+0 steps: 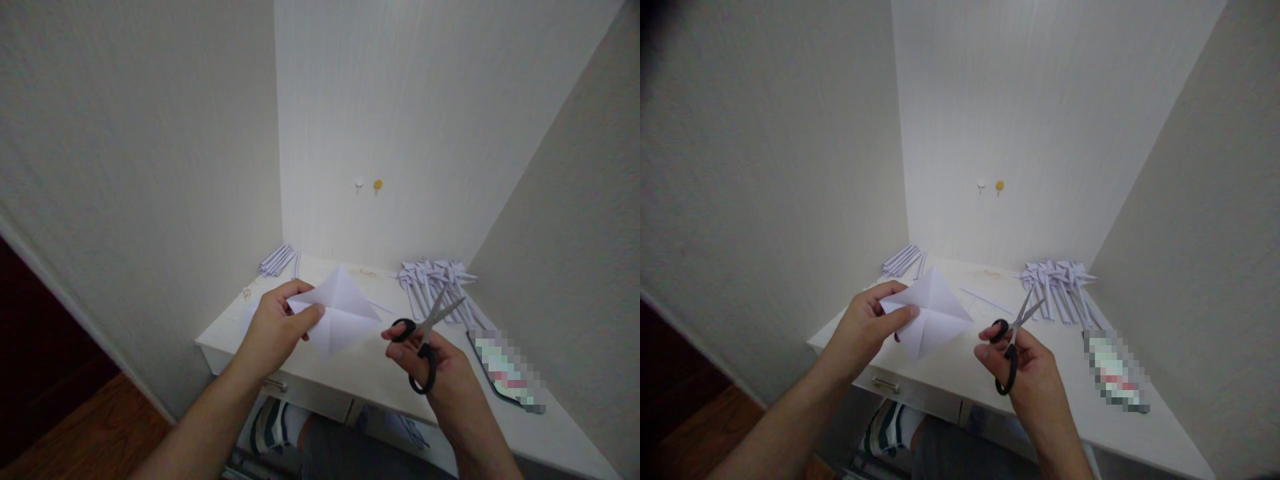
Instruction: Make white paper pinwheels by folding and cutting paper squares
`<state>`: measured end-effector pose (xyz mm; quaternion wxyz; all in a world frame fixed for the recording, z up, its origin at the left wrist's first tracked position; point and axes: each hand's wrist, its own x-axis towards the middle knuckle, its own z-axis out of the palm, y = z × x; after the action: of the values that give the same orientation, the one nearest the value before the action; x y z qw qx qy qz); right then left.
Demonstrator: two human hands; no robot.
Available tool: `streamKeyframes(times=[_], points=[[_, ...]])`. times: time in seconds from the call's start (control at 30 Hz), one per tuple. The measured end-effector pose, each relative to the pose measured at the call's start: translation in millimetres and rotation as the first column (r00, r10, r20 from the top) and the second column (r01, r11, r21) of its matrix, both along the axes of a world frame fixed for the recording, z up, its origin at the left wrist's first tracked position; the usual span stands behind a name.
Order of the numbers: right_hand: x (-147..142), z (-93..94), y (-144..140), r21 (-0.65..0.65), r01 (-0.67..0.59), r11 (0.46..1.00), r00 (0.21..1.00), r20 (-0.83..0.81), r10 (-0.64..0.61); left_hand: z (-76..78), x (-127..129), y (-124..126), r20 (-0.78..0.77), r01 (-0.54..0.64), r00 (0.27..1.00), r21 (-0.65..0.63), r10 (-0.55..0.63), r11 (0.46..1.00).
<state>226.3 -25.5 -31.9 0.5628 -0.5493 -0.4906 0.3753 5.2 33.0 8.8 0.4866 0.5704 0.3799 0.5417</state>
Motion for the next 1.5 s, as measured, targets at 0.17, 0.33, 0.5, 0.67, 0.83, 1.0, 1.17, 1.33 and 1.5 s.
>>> streamKeyframes(times=[0.17, 0.33, 0.5, 0.67, 0.83, 1.0, 1.17, 1.33, 1.5], points=[[-13, -8.0, -2, -0.011, -0.024, 1.0, 0.993, -0.112, 0.022, 0.1, 8, 5, -0.263, 0.277, 0.919, -0.099, -0.294, 0.956], [-22, -13.4, -1, -0.031, 0.039, 0.999, 0.985, -0.167, -0.044, -12.7, 20, 10, -0.011, 0.205, 0.978, -0.044, -0.206, 0.978], [-22, -18.5, 5, 0.064, 0.149, 0.987, 0.941, -0.315, -0.122, -45.4, 40, -7, 0.109, 0.287, 0.957, -0.222, -0.269, 0.932], [-23, -27.0, 11, 0.091, 0.166, 0.982, 0.931, -0.342, -0.126, -61.5, 58, -23, 0.236, 0.205, 0.96, -0.243, -0.148, 0.948], [-22, -25.9, 11, 0.085, 0.087, 0.993, 0.96, -0.274, -0.06, -56.3, 54, -18, 0.178, 0.133, 0.979, -0.203, -0.097, 0.97], [-21, -25.9, 9, 0.091, 0.058, 0.994, 0.967, -0.253, -0.033, -53.5, 47, -16, -0.013, 0.163, 0.986, -0.151, -0.167, 0.975], [-14, -22.5, 11, 0.068, 0.058, 0.996, 0.985, -0.164, -0.046, -52.5, 45, -16, -0.012, 0.16, 0.986, -0.148, -0.164, 0.976], [-2, -12.0, 5, -0.045, -0.235, 0.971, 0.971, 0.039, 0.237, -39.8, 36, -7, 0.007, 0.0, 1.0, -0.138, 0.001, 0.99], [-10, -9.7, -3, -0.228, -0.411, 0.883, 0.898, 0.065, 0.435, -27.4, 24, -3, 0.04, -0.09, 0.995, -0.045, 0.092, 0.995]])
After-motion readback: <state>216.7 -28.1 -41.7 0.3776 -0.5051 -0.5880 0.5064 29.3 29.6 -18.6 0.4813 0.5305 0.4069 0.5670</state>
